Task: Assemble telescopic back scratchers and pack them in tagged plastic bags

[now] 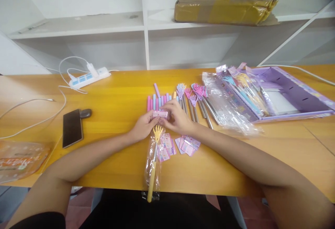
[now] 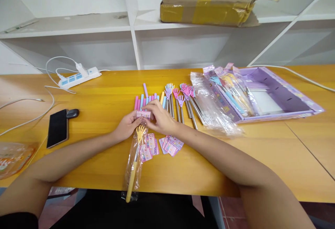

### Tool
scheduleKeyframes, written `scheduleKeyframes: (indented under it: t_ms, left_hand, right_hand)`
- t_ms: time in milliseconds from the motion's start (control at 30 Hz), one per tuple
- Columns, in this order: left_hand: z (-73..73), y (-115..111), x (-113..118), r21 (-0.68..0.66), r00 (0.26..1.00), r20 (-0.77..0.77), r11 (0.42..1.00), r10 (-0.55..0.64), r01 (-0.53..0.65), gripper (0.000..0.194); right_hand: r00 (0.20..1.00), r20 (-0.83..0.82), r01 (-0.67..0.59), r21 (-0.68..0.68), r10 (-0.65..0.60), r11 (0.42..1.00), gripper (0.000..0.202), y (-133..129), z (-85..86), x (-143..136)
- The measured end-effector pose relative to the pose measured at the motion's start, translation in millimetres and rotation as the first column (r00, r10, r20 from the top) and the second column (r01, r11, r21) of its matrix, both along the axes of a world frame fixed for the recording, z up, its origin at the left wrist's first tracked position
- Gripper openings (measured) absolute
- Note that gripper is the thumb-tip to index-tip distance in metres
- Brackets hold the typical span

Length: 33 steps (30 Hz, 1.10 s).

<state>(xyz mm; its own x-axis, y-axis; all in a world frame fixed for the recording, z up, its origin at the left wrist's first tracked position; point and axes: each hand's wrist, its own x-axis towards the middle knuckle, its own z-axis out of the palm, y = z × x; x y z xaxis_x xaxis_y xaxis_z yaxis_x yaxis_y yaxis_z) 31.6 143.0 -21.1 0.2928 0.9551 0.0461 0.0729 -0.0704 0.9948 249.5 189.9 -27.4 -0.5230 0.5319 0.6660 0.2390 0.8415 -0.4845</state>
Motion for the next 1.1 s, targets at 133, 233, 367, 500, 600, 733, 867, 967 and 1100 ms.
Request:
scheduleKeyframes:
  t_ms: [133,233,367,500,600,733,867,967,1100]
  left_hand:
    - [5.1,-4.9,1.0,0.028,0.999,0.009,0.998,-0.052,0.052,0.038]
    - [8.3,-3.8,-1.8,-0.007,0.99,0.106,0.996,-0.09,0.092,0.042]
    - [13.6,4.3,-13.9,-0.132,0.95,0.123,0.944,-0.288,0.303,0.053]
    - [18.6,13.3,-22.3,-0.243,0.952,0.231,0.936,-0.2,0.256,0.051]
    - [19.5,19.2,-22.1,-0.274,0.915,0.402,0.957,0.021,0.099,0.045]
    - [19.2,23.1,-20.0,-0.291,0.852,0.483,0.955,0.203,-0.062,0.045]
    - [19.7,20.7,-17.5,-0.309,0.851,0.478,0.949,0.217,-0.069,0.052]
    - [19.7,19.3,-15.3,-0.291,0.854,0.475,0.954,0.212,-0.074,0.051]
    - [19.4,21.3,-13.6,-0.261,0.854,0.48,0.962,0.201,-0.08,0.05]
  right_hand:
    - [0.997,-0.001,-0.073,0.045,0.073,0.996,0.049,0.8,3.4,-1.7]
    - [0.995,0.012,-0.104,0.085,0.104,0.991,0.053,0.4,6.8,-0.5]
    - [0.997,-0.061,-0.046,0.093,0.052,0.995,0.051,1.8,13.7,4.6]
    - [0.998,-0.062,-0.015,-0.094,0.009,0.995,0.03,0.9,30.8,5.8]
    - [0.983,0.078,-0.119,-0.412,0.165,0.903,0.028,-7.7,46.3,0.5]
    - [0.911,0.018,-0.249,-0.773,0.412,0.583,0.042,-23.7,62.9,-6.3]
    - [0.892,-0.122,-0.289,-0.894,0.435,0.341,0.033,-29.8,71.7,-6.1]
    - [0.907,-0.032,-0.241,-0.858,0.42,0.454,0.028,-27.5,65.8,-6.5]
    - [0.877,0.046,-0.236,-0.826,0.479,0.512,0.026,-18.2,54.4,-5.4]
